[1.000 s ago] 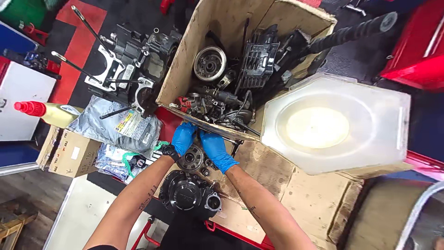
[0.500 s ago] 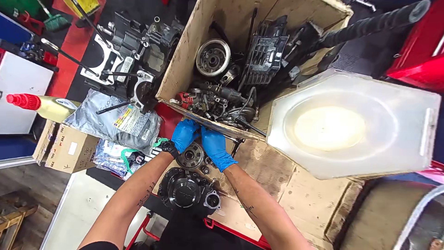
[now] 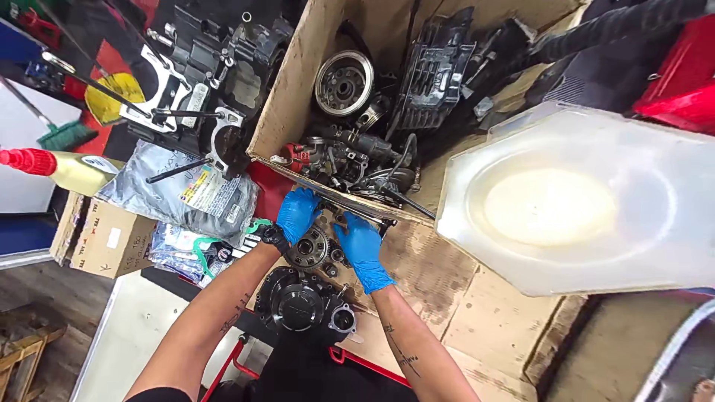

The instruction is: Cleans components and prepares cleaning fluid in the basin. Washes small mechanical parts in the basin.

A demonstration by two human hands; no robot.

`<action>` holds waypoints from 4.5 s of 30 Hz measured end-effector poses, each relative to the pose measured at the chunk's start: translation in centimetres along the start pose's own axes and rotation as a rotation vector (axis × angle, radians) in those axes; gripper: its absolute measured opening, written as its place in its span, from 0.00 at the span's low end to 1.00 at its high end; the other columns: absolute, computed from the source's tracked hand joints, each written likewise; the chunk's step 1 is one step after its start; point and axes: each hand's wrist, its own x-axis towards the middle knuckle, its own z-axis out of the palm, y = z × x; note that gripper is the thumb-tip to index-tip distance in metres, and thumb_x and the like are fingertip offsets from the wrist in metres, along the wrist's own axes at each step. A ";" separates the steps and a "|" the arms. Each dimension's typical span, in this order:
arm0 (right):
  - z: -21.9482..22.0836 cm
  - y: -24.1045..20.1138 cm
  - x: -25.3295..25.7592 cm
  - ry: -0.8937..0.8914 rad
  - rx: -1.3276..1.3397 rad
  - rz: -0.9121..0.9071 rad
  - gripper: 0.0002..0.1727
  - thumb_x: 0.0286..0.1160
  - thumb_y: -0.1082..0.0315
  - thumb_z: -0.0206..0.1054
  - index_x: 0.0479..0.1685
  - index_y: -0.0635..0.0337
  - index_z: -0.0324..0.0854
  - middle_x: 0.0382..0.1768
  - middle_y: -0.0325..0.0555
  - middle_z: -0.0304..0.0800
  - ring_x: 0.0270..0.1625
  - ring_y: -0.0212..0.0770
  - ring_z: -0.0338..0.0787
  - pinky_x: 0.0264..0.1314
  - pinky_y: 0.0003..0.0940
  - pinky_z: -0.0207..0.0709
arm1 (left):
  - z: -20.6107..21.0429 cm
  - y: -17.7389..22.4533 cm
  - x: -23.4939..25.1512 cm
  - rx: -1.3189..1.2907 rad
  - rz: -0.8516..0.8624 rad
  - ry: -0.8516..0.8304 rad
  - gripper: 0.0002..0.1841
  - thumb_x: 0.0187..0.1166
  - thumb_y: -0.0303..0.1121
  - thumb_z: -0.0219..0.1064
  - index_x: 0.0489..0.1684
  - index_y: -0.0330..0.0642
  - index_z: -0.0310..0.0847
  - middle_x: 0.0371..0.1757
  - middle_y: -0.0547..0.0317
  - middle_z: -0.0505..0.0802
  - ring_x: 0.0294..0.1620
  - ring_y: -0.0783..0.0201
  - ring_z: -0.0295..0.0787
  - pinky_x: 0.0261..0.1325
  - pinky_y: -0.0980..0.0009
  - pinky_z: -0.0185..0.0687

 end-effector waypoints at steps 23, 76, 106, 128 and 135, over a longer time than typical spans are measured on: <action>-2.4 -6.5 2.3 -0.001 -0.303 -0.182 0.09 0.75 0.77 0.60 0.36 0.68 0.87 0.32 0.58 0.92 0.41 0.59 0.95 0.42 0.54 0.84 | 0.5 -0.1 -0.4 -0.058 -0.009 0.140 0.19 0.80 0.41 0.67 0.63 0.40 0.88 0.60 0.39 0.91 0.65 0.39 0.86 0.69 0.44 0.78; 2.1 -2.2 2.1 0.180 -0.038 0.096 0.21 0.75 0.49 0.68 0.41 0.61 0.92 0.36 0.54 0.96 0.44 0.57 0.97 0.44 0.55 0.87 | -0.2 0.9 0.7 0.267 -0.075 0.059 0.22 0.82 0.48 0.67 0.57 0.35 0.87 0.58 0.37 0.91 0.63 0.38 0.87 0.67 0.44 0.79; -28.3 25.8 -40.8 -0.057 0.204 0.779 0.17 0.84 0.58 0.63 0.58 0.55 0.91 0.52 0.47 0.96 0.55 0.44 0.95 0.65 0.51 0.85 | 6.2 29.5 -15.5 -0.428 0.329 -0.087 0.23 0.83 0.52 0.61 0.50 0.41 0.94 0.47 0.44 0.96 0.52 0.42 0.94 0.59 0.37 0.84; -34.5 63.0 -52.4 -0.276 0.136 0.827 0.18 0.83 0.64 0.60 0.64 0.59 0.87 0.58 0.58 0.92 0.65 0.58 0.90 0.70 0.63 0.76 | 15.3 65.7 -20.1 -0.393 0.364 -0.263 0.20 0.85 0.47 0.62 0.57 0.41 0.91 0.53 0.48 0.95 0.54 0.51 0.93 0.62 0.49 0.86; -32.3 62.0 -50.4 -0.406 0.019 0.910 0.18 0.81 0.65 0.62 0.63 0.65 0.84 0.58 0.66 0.90 0.64 0.66 0.89 0.64 0.68 0.78 | 23.7 77.9 -15.0 -0.530 0.247 -0.616 0.25 0.87 0.45 0.62 0.77 0.40 0.78 0.69 0.45 0.89 0.72 0.51 0.85 0.79 0.50 0.75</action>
